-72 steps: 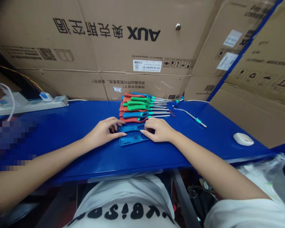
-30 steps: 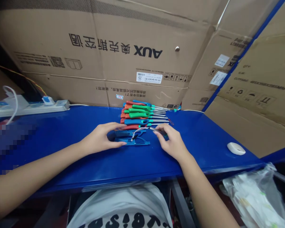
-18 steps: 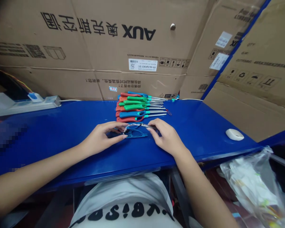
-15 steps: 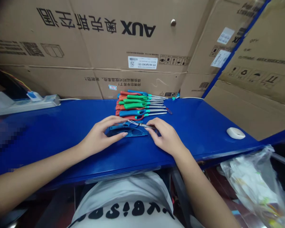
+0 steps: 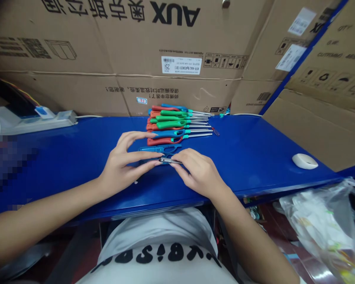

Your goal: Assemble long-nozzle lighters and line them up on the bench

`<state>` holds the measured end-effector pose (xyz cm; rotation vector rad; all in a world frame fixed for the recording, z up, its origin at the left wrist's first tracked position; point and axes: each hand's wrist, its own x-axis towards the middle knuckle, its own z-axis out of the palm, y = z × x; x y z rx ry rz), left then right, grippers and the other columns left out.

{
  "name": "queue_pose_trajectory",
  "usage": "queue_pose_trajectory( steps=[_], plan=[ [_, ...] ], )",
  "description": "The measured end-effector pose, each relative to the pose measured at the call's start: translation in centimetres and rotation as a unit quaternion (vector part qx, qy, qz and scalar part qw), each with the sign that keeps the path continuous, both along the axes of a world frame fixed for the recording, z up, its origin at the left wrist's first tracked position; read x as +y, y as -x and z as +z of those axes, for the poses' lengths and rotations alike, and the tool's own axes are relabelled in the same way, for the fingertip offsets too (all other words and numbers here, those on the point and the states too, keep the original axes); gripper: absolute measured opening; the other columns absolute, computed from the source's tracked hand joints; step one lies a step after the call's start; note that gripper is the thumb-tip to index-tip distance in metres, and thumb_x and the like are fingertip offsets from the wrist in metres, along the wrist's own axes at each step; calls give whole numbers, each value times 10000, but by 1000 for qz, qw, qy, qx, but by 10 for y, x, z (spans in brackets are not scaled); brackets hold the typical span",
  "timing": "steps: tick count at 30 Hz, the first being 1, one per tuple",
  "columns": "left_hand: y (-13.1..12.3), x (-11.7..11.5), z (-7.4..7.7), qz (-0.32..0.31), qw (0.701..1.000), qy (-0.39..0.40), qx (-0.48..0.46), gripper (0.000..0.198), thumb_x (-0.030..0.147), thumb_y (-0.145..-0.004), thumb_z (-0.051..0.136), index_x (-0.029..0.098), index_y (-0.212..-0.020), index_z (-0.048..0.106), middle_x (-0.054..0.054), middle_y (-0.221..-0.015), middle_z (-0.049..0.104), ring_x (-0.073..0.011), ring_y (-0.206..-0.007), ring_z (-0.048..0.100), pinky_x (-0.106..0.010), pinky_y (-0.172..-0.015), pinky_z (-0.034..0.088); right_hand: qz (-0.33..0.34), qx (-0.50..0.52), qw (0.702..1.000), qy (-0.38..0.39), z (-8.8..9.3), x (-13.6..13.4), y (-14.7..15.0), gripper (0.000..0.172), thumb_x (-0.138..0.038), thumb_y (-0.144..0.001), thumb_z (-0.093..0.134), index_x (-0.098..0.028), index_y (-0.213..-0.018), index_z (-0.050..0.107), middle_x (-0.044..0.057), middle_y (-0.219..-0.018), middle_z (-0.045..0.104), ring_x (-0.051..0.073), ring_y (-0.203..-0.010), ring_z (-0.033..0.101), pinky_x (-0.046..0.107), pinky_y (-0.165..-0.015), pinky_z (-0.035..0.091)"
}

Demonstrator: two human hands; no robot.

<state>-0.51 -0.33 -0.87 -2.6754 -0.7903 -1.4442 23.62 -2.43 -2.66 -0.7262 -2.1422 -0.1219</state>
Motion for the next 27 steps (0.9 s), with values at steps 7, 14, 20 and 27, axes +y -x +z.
queue_pose_trajectory(
  steps=[7,14,20,27],
  plan=[
    [-1,1,-1,-19,1000,15,-15,142,252,-855,792,263,-997,808,-90,-1300,679,-252,-1216,602,-461,-1048,456,-3,-13,1000,-7,1,0,-1,133,-141,-947,640,-194,-1068,625,68,-948,739,186,-866,690,318,-778,573],
    [0,2,1,-49,998,14,-20,139,228,-843,802,256,-979,815,-95,-1287,701,-257,-1204,627,-457,-1031,468,3,-30,999,-28,1,0,-2,129,-137,-948,635,-171,-1073,640,81,-943,758,197,-858,700,330,-777,582],
    [1,3,1,-74,995,61,-19,93,255,-807,835,246,-899,824,-91,-1269,718,-256,-1182,647,-450,-1037,484,10,-64,995,-70,1,0,-4,158,-106,-935,625,-147,-1084,658,106,-948,761,209,-830,687,345,-739,572],
    [-2,6,-4,-92,966,232,-68,93,295,-761,871,238,-819,824,-79,-1231,728,-249,-1176,668,-430,-1085,499,-3,-88,993,-76,-1,0,-5,278,-70,-942,563,-154,-1193,649,88,-998,753,194,-843,655,325,-736,539]
  ],
)
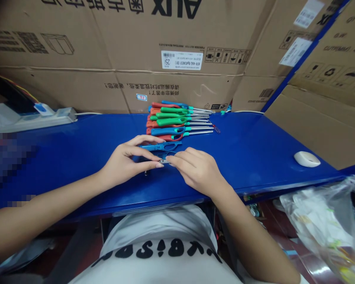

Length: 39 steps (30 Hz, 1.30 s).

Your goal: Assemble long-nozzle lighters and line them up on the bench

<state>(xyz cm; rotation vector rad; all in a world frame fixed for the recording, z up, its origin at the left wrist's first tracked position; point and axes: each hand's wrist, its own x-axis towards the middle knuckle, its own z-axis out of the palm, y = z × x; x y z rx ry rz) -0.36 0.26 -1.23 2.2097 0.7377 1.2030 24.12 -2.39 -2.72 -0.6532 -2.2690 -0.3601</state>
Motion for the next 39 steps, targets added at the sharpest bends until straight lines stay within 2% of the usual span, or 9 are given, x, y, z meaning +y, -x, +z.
queue_pose_trajectory(
  steps=[4,8,12,14,16,22,28,35,39],
  plan=[
    [-2,-1,-1,-8,999,41,-17,68,274,-781,852,227,-815,816,-85,-1208,734,-242,-1126,698,-429,-1062,531,-21,-54,998,-18,1,-2,2,457,-16,-928,453,-198,-1295,654,67,-978,738,180,-785,618,304,-668,495],
    [-5,-1,-4,6,999,47,-17,81,295,-821,814,227,-865,816,-88,-1158,752,-236,-1075,715,-428,-1037,553,-54,-65,996,-10,1,-2,3,494,-46,-936,426,-257,-1307,674,53,-991,731,173,-798,615,296,-666,489],
    [-4,0,-6,33,999,32,14,377,371,-769,852,218,-1105,776,-101,-1187,736,-241,-1101,691,-404,-1024,552,-83,-4,996,23,-1,-1,0,520,-38,-937,421,-271,-1339,653,56,-1007,721,180,-885,659,293,-736,531],
    [-2,1,-8,51,997,16,54,551,377,-749,863,226,-1256,708,-97,-1231,713,-217,-1031,690,-374,-950,575,-96,49,993,48,-1,-1,-1,500,-40,-947,430,-268,-1333,651,62,-1023,717,184,-918,676,293,-769,547],
    [0,4,-9,69,994,9,81,580,362,-784,831,239,-1325,662,-78,-1215,711,-176,-910,687,-328,-848,588,-105,94,987,79,-1,-1,-3,474,-57,-962,440,-272,-1331,646,62,-1029,713,183,-912,685,292,-777,554],
    [3,9,-11,100,991,29,84,272,371,-868,744,186,-1064,780,-47,-924,778,-160,-748,688,-267,-695,553,-138,105,978,117,-1,1,-5,370,-123,-1002,477,-258,-1292,662,42,-978,719,171,-897,687,278,-783,538],
    [3,8,-8,123,989,19,75,258,401,-921,679,202,-1025,805,-62,-1004,803,-193,-826,722,-290,-732,555,-187,22,971,144,-3,2,-8,240,-266,-1006,574,-275,-1205,707,11,-987,759,162,-865,721,253,-688,508],
    [4,12,-9,127,987,78,61,304,479,-907,680,202,-925,803,-48,-925,803,-176,-740,703,-266,-643,525,-112,-42,972,203,-1,0,-12,227,-266,-1027,543,-264,-1191,701,15,-1035,774,161,-903,737,254,-736,523],
    [6,17,-11,111,986,117,41,384,548,-889,678,180,-862,782,-51,-836,785,-184,-740,696,-265,-628,513,-113,-27,971,206,-1,-1,-12,228,-270,-1027,543,-268,-1188,704,12,-1044,776,161,-903,739,258,-759,531]
  ],
)
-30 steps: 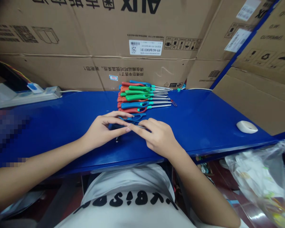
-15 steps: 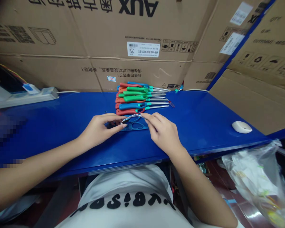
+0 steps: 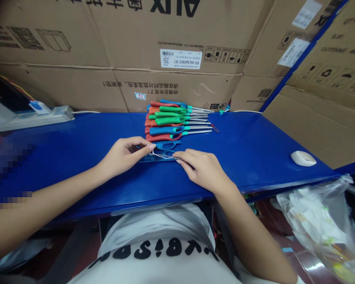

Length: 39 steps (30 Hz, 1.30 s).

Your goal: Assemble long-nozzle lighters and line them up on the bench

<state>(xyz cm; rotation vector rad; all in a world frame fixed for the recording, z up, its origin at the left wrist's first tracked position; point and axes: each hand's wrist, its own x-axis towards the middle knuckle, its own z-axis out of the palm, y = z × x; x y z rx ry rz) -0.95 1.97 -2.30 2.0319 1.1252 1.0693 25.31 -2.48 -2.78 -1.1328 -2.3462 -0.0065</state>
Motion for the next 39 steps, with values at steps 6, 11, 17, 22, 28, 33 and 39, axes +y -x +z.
queue_pose_trajectory(
  steps=[6,11,17,22,28,33,39],
  plan=[
    [-2,-6,6,3,999,-44,1,322,481,-896,691,180,-816,769,-41,-795,757,-150,-682,656,-251,-587,482,-34,3,999,-17,-3,1,1,235,-272,-1012,560,-270,-1190,713,16,-1072,782,172,-899,747,259,-740,537],
    [-2,-13,9,-13,982,-185,31,210,368,-922,689,189,-862,781,-46,-814,753,-140,-696,652,-263,-645,507,-64,2,998,-16,-4,2,2,241,-275,-1005,561,-266,-1183,723,20,-1098,787,189,-917,752,267,-722,540],
    [10,-10,10,-67,908,-386,148,112,308,-911,705,238,-969,769,-33,-836,770,-161,-736,668,-308,-680,492,-71,3,997,-10,-7,2,3,249,-278,-997,575,-273,-1177,749,13,-994,793,173,-830,745,259,-672,516],
    [12,-11,12,-74,877,-438,182,96,309,-896,723,251,-964,759,-19,-816,771,-161,-707,659,-305,-613,439,-66,-7,998,-11,-8,1,4,253,-271,-998,576,-274,-1182,751,-2,-933,776,159,-806,736,255,-637,486],
    [9,-8,10,-22,934,-318,158,138,293,-933,654,204,-962,755,-56,-909,765,-190,-806,650,-340,-771,509,-52,7,997,-52,-5,0,3,262,-267,-1007,564,-255,-1194,747,-2,-906,764,135,-744,708,248,-612,462],
    [4,-9,10,-31,944,-303,131,171,275,-949,643,200,-1055,754,-85,-1056,729,-217,-994,652,-365,-899,513,-54,2,996,-67,-5,0,5,254,-262,-1007,565,-250,-1177,754,0,-895,762,130,-735,698,244,-595,439],
    [0,-15,8,-72,925,-309,211,153,340,-956,666,228,-958,770,-90,-1205,700,-252,-1108,635,-411,-933,477,-40,-6,996,-77,-5,-2,10,264,-265,-1019,544,-241,-1185,748,-3,-882,750,122,-723,685,248,-582,415]
  ],
)
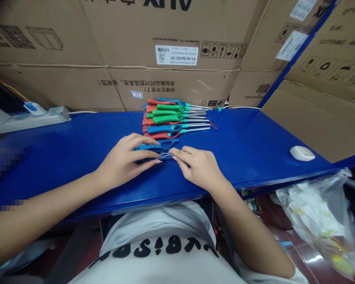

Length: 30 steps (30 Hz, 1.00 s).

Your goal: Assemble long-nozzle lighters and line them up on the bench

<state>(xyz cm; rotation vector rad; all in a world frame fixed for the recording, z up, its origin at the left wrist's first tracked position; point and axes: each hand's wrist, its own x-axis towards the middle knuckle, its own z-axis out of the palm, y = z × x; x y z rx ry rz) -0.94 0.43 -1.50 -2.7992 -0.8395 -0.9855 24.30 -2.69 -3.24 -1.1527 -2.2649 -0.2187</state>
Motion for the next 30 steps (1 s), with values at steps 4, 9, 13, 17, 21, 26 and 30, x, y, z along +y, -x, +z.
queue_pose_trajectory(
  steps=[4,9,13,17,21,26,30],
  plan=[
    [0,1,-3,-5,999,39,-8,124,310,-938,687,215,-907,760,-82,-1210,695,-246,-1120,639,-400,-933,478,3,-5,1000,-12,-1,-1,2,266,-268,-1018,548,-249,-1194,747,-4,-859,742,121,-691,668,258,-563,393],
    [-2,-1,-2,-7,997,69,-16,132,307,-896,721,206,-979,732,-83,-1209,685,-248,-1113,640,-401,-947,484,5,-4,1000,-15,0,0,2,270,-264,-1022,536,-237,-1188,748,4,-864,744,122,-691,664,255,-570,392],
    [-4,-3,-1,9,997,83,-4,121,254,-882,707,204,-992,713,-78,-1222,683,-255,-1112,636,-405,-931,488,5,-4,1000,-11,0,-1,2,275,-264,-1024,531,-240,-1194,745,6,-876,748,127,-709,672,258,-575,400],
    [-5,-3,-2,12,997,79,-16,160,211,-896,663,194,-1052,695,-80,-1186,704,-248,-1101,642,-397,-935,494,7,-3,1000,-7,0,-1,2,279,-272,-1027,526,-241,-1196,746,12,-882,750,128,-714,673,255,-579,401],
    [-4,-1,-4,8,997,72,-20,116,204,-913,636,199,-995,718,-83,-1187,702,-248,-1089,647,-403,-931,497,7,-2,1000,-5,0,-1,1,279,-267,-1023,530,-240,-1200,744,12,-885,750,131,-713,674,257,-582,404],
    [-3,-1,-6,-10,996,91,-3,132,186,-906,636,206,-994,733,-80,-1221,686,-246,-1110,647,-416,-955,490,5,1,1000,-3,0,-1,1,280,-271,-1027,524,-241,-1205,739,15,-896,756,134,-729,685,253,-589,410],
    [-3,-2,-4,-33,991,128,18,178,158,-906,606,209,-1022,732,-80,-1244,668,-252,-1174,629,-429,-998,485,0,2,1000,2,0,-1,0,279,-273,-1033,516,-243,-1201,737,15,-896,756,136,-750,695,253,-596,416]
  ],
)
